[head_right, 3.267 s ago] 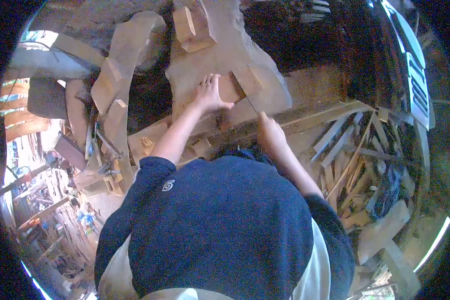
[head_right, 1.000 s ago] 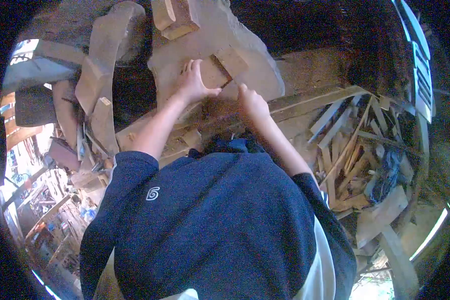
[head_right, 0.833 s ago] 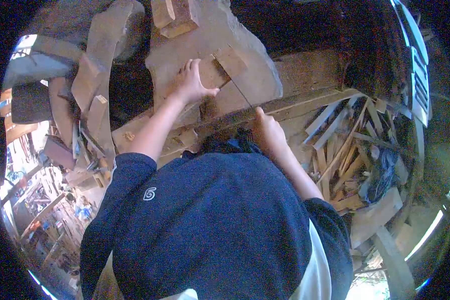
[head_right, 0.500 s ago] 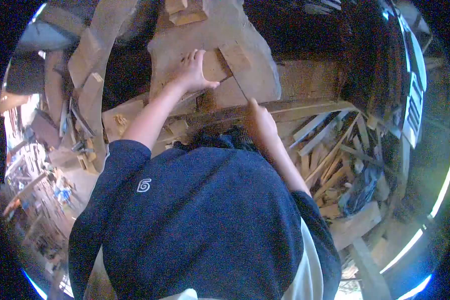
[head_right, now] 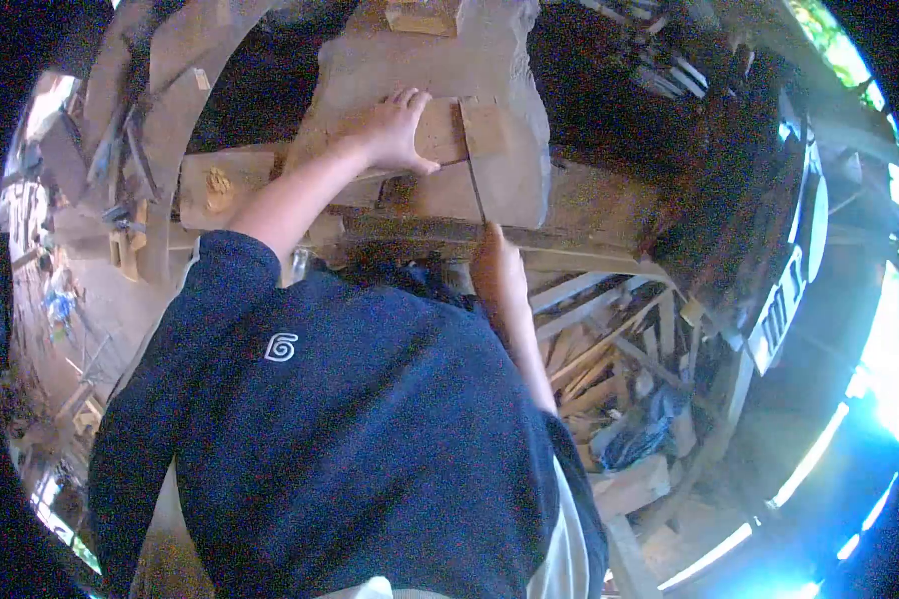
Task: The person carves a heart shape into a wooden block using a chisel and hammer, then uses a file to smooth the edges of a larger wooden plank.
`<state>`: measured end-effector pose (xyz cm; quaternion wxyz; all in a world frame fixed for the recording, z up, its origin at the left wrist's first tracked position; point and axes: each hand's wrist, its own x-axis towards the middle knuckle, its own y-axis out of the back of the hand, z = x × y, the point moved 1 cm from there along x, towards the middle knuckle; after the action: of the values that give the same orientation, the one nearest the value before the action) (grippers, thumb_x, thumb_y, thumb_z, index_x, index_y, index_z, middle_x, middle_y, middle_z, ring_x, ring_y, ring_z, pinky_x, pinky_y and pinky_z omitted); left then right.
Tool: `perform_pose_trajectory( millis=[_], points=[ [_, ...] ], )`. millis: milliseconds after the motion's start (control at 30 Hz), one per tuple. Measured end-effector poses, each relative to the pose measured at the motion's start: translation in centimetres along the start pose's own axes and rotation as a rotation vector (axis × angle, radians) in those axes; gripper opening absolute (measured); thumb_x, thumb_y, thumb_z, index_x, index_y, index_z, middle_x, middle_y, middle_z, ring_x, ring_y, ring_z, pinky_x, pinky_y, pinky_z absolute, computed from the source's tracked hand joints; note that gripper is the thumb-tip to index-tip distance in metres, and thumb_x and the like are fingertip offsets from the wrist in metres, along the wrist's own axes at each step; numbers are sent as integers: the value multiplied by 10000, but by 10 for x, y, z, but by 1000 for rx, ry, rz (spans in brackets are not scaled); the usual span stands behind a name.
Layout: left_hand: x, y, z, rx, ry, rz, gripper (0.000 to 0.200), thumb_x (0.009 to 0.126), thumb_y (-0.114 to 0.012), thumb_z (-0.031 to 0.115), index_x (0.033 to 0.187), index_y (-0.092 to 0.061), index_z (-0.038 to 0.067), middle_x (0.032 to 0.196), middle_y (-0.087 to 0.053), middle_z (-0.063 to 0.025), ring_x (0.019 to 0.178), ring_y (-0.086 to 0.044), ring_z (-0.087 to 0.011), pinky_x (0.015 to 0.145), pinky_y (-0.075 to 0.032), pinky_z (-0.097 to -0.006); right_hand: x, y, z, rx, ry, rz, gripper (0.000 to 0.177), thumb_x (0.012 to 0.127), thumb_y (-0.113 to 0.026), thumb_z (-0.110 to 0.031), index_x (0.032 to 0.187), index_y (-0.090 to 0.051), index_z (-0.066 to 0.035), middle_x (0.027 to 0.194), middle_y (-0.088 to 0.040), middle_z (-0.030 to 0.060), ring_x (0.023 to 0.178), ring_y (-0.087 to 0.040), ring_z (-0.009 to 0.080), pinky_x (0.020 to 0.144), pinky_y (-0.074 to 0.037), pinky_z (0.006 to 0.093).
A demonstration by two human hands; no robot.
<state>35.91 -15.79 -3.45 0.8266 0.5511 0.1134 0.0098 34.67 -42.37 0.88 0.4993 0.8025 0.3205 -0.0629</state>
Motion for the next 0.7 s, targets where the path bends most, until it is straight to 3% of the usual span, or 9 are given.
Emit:
perform_pose_trajectory(
  millis=[100,267,400,533,600,700],
  points=[
    [-2,-1,0,-22,-12,-51,1119,550,-790,631,1330,-355,-45,1388,-391,-246,1334,-354,-368,1080,-348,-466,-11,6,-5,-22,-25,-31,162,944,-461,-163,955,-524,-14,857,-610,329,841,-574,527,687,-457,581],
    [0,-1,-1,22,-18,-35,1120,579,-786,616,1353,-326,-50,1402,-383,-250,1348,-341,-362,1085,-342,-475,56,-2,-37,-115,72,33,132,917,-452,-112,952,-530,-10,846,-606,345,853,-580,526,714,-459,587],
    [-2,-1,0,22,-5,16,1108,587,-788,607,1351,-326,-50,1407,-378,-252,1350,-335,-368,1086,-340,-480,48,0,-25,-98,47,-28,187,884,-515,-177,964,-501,-9,864,-628,329,878,-605,510,731,-484,574],
    [-1,2,-1,7,4,-28,1103,585,-781,617,1342,-334,-49,1404,-380,-253,1329,-359,-384,1083,-345,-476,20,13,-17,-122,-25,-147,163,909,-466,-161,985,-501,-22,902,-629,331,896,-599,515,766,-478,585],
    [1,-8,-3,11,2,-3,1100,582,-780,618,1337,-338,-48,1404,-381,-251,1319,-370,-385,1078,-354,-472,23,9,-14,-128,-26,-62,213,968,-432,-198,945,-524,-8,835,-606,332,836,-582,521,702,-453,584],
    [7,-12,-2,-21,94,41,1099,571,-783,617,1329,-345,-47,1394,-393,-244,1304,-392,-383,1062,-377,-463,45,13,-15,-159,-19,-8,214,970,-432,-206,945,-524,-14,839,-606,331,834,-581,523,700,-455,585]
  ],
)
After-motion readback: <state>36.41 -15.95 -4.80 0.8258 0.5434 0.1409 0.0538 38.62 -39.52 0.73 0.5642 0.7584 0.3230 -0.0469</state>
